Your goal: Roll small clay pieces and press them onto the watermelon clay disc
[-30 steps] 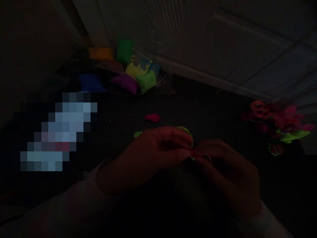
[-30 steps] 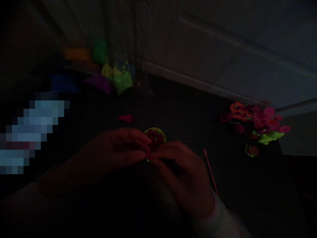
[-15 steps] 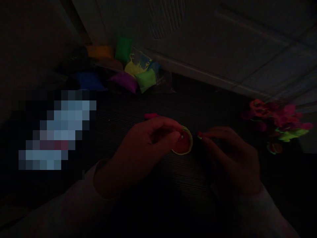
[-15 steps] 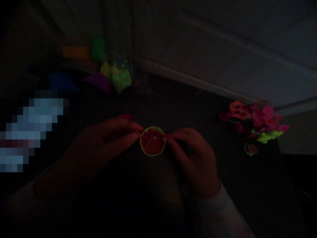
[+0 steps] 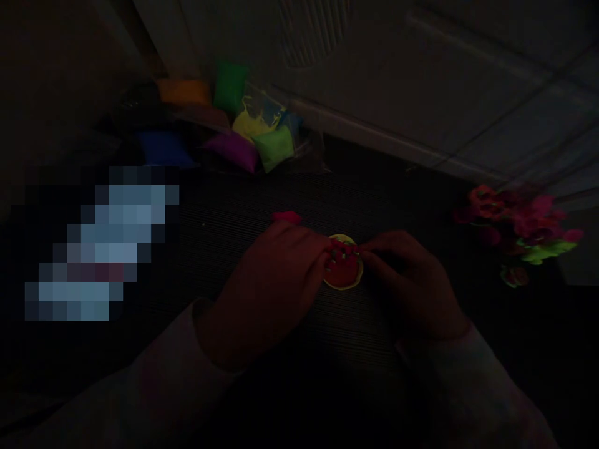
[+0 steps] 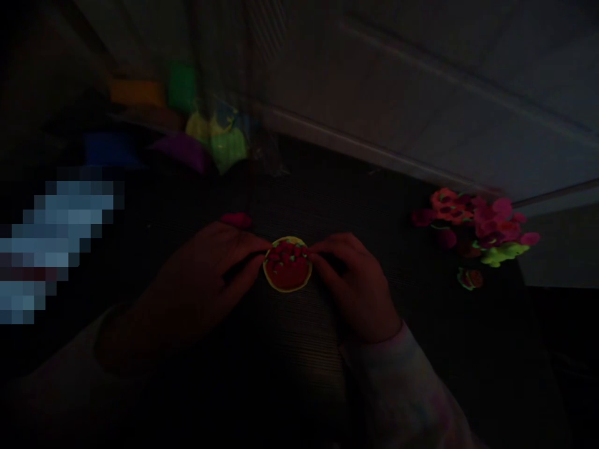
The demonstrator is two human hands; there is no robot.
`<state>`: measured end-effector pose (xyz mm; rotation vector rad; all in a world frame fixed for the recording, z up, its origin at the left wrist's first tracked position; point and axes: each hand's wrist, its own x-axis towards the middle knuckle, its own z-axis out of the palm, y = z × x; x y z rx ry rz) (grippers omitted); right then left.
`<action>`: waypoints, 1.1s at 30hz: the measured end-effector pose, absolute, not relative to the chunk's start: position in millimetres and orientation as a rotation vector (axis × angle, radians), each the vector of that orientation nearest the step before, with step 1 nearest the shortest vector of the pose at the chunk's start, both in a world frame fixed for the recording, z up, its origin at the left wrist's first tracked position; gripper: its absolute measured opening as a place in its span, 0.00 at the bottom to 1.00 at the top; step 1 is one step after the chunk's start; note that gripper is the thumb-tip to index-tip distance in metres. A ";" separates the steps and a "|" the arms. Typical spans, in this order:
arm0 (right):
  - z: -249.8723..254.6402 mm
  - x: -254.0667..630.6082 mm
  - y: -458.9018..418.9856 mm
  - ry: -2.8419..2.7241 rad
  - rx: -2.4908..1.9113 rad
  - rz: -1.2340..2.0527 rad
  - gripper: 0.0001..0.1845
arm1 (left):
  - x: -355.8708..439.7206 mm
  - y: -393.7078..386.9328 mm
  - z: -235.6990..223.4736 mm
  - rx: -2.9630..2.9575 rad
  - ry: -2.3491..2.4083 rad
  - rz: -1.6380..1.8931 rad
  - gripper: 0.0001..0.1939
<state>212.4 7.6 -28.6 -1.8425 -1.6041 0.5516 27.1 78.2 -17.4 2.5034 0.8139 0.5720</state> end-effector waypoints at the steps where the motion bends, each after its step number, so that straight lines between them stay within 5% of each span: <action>1: -28.7 212.7 7.6 -1.610 -1.846 0.555 0.04 | 26.8 78.5 -17.4 2.517 0.812 0.567 0.10; 33: -18.0 215.7 -5.2 -1.806 -1.849 0.502 0.04 | 24.2 79.9 -20.3 2.628 0.815 0.444 0.10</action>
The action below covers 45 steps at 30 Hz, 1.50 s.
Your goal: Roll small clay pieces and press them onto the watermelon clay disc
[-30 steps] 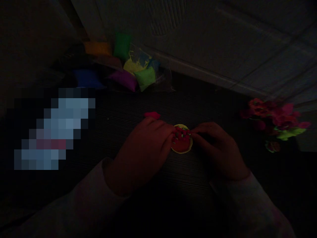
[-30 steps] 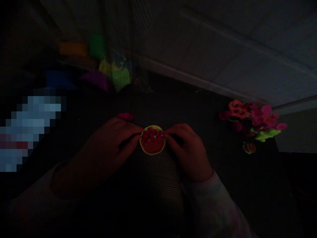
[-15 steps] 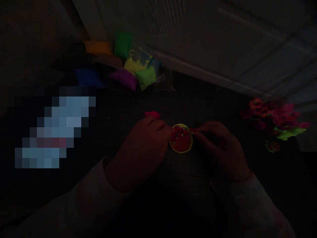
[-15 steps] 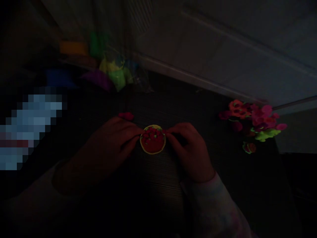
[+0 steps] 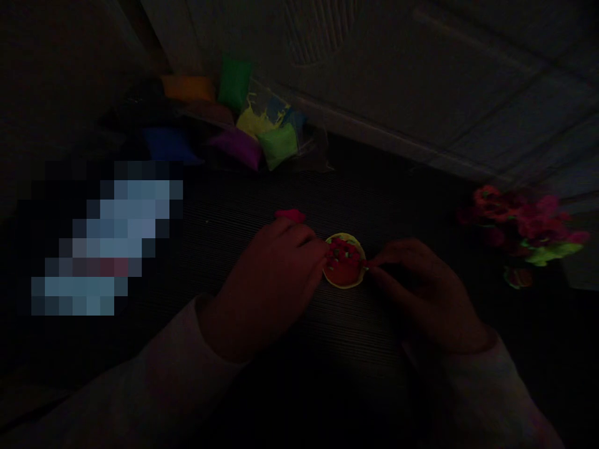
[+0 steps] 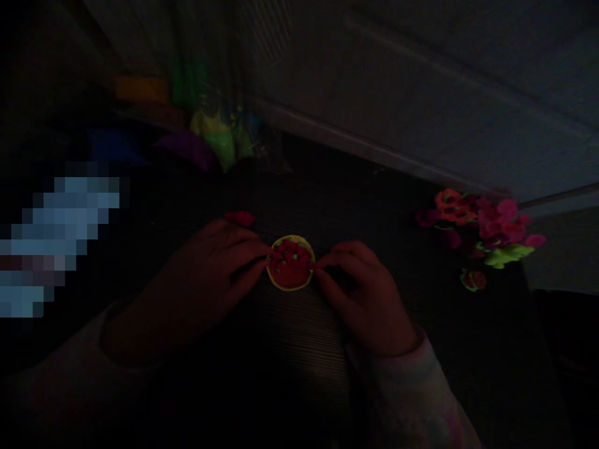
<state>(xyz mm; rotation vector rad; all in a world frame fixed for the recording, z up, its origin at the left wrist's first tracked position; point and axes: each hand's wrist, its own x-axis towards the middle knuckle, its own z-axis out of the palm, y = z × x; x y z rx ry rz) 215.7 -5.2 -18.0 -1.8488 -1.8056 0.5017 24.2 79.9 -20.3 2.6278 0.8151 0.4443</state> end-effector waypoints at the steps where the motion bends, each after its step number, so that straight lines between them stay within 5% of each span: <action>1: -18.6 215.8 -4.8 -1.809 -1.854 0.499 0.04 | 24.2 79.8 -20.2 2.626 0.812 0.449 0.10; 45: -18.1 212.4 -6.3 -1.975 -1.806 0.395 0.06 | 24.6 79.3 -23.5 2.657 0.759 0.411 0.07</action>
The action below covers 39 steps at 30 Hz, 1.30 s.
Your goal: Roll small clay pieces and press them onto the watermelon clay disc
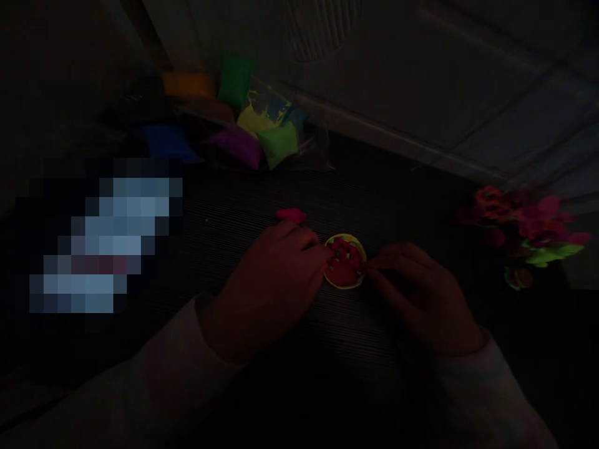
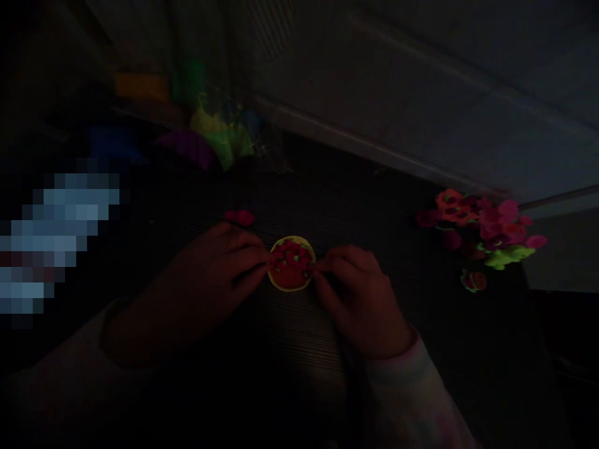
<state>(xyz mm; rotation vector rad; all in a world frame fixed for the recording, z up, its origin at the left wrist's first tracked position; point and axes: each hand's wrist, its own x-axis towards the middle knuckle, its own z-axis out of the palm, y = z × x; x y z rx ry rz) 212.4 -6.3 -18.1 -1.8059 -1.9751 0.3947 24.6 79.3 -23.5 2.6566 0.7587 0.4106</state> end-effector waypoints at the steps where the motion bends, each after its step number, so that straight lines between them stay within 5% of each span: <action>1: -18.1 212.2 -6.0 -1.975 -1.811 0.389 0.06 | 24.7 79.4 -23.6 2.659 0.756 0.412 0.07; 9: -15.4 212.7 -6.6 -1.914 -1.813 0.386 0.06 | 25.1 79.8 -22.8 2.657 0.753 0.439 0.07; 16: -12.8 210.3 -12.6 -1.294 -1.942 0.261 0.06 | 20.7 83.8 -22.3 2.553 0.892 0.620 0.10; 26: -0.7 224.9 -1.4 -0.323 -1.245 0.709 0.10 | 18.1 99.3 -25.3 2.415 1.243 0.894 0.12; 39: 4.5 256.0 -10.2 -0.062 -0.934 0.908 0.05 | -36.7 69.7 -1.9 2.342 1.321 0.482 0.21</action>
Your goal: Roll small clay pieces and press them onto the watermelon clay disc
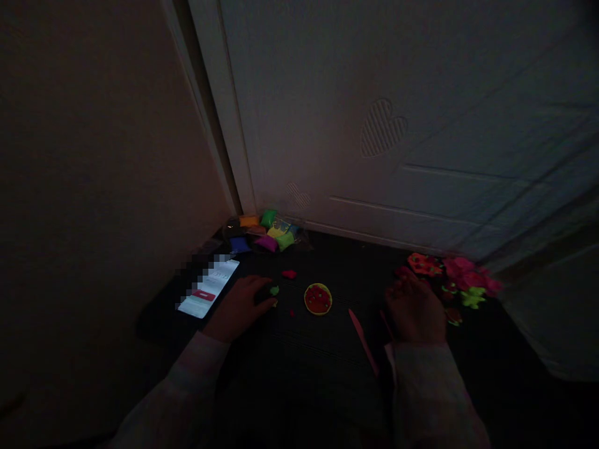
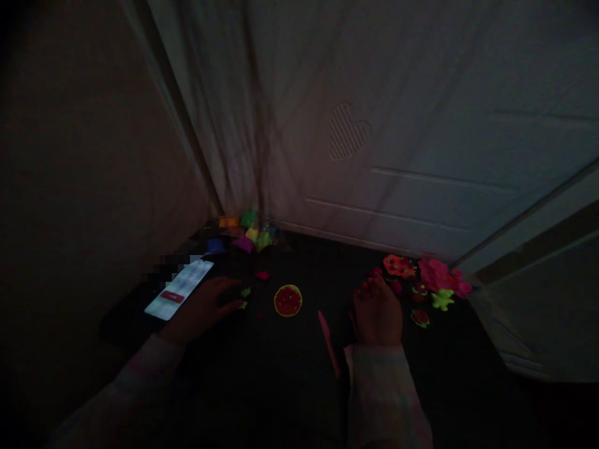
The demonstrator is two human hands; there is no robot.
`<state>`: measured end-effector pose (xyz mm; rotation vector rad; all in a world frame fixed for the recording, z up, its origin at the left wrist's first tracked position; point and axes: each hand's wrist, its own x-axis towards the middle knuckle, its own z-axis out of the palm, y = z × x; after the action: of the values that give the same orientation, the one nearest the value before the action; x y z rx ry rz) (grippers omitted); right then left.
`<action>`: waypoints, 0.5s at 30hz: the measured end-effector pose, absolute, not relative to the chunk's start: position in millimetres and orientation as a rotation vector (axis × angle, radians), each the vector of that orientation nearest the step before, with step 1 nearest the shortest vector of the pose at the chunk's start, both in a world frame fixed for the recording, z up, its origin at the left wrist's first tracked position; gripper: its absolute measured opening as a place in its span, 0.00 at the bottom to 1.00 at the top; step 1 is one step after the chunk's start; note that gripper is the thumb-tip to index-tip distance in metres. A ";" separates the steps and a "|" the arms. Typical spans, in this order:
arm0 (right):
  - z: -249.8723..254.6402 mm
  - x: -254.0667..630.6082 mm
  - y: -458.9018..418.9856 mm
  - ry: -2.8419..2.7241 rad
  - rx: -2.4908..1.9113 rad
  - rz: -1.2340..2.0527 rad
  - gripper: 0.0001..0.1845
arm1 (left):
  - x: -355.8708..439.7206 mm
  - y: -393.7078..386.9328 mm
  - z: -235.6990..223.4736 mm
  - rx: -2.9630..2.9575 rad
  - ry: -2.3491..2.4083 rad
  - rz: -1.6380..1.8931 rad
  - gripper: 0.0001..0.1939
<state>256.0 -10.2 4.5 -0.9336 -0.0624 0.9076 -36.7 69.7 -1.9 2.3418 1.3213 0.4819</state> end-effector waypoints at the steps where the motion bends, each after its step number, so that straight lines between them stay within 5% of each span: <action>1: 3.9 257.4 -10.0 -0.061 -0.921 0.903 0.05 | -40.1 64.8 -2.9 2.328 1.314 0.455 0.22; 15: 15.8 207.8 -57.1 -0.056 -0.766 0.904 0.05 | -48.2 67.7 -21.4 2.303 1.260 0.535 0.21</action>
<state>207.8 -57.1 15.8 -0.7655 -0.0564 0.9043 -48.2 67.7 -21.4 2.3035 1.2600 0.5352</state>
